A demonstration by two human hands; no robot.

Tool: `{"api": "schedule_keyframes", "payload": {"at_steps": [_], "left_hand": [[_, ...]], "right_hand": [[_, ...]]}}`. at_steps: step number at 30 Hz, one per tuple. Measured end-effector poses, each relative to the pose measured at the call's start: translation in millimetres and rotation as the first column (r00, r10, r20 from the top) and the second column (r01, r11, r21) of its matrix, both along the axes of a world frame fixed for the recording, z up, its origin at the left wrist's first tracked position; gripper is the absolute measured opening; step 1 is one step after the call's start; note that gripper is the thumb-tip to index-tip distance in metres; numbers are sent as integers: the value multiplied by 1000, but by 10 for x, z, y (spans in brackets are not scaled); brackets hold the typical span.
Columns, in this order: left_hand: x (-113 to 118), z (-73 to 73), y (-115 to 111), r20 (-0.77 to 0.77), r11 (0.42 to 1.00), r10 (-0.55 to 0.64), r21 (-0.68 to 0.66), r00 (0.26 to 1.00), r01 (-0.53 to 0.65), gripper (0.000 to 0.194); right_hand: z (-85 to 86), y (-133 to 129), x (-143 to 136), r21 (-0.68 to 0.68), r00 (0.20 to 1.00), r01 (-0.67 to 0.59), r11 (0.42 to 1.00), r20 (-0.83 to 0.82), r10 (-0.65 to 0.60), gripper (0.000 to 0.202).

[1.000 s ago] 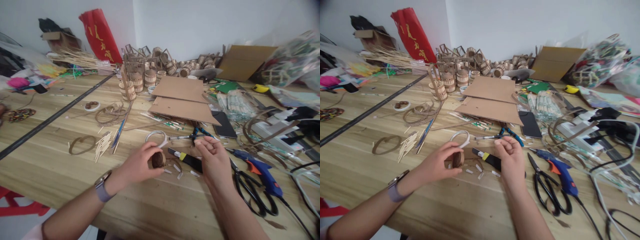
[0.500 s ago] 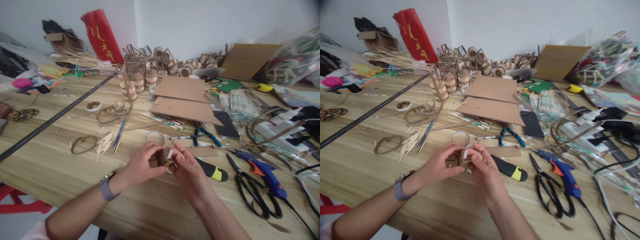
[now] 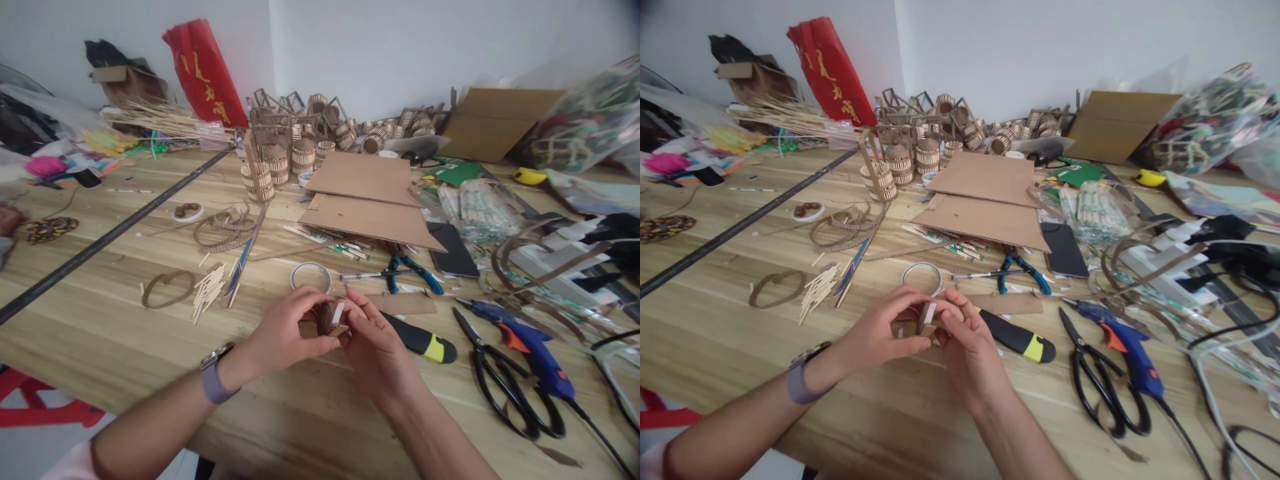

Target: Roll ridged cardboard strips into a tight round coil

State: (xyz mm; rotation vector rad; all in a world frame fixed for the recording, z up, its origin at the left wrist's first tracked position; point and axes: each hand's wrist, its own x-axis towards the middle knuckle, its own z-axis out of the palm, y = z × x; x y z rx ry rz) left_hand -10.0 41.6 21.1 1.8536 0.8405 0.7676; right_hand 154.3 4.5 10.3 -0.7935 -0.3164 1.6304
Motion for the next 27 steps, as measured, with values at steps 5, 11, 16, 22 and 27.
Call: {"api": "schedule_keyframes", "payload": {"at_steps": [5, 11, 16, 22, 27], "left_hand": [[2, 19, -3, -32, 1000, -11, 23, 999, 12, 45], [-1, 31, -8, -42, 999, -16, 36, 999, 18, 46], [-4, 37, -23, -59, 998, -8, 66, 998, 12, 45], [5, 34, -19, -64, 996, 9, 90, 998, -3, 46], [3, 26, -32, -89, 995, 7, 101, 996, 2, 46]], "right_hand": [[9, 0, -4, -8, 1000, -10, 1000, -1, 10, 42], [8, -10, -11, -7, 1000, -17, 1000, -7, 17, 41], [2, -8, -12, 4, 1000, -16, 1000, -11, 16, 36], [5, -6, -24, 38, 1000, -2, 999, 26, 1, 38], [1, -19, -42, 74, 998, 2, 997, 58, -6, 41]]}}
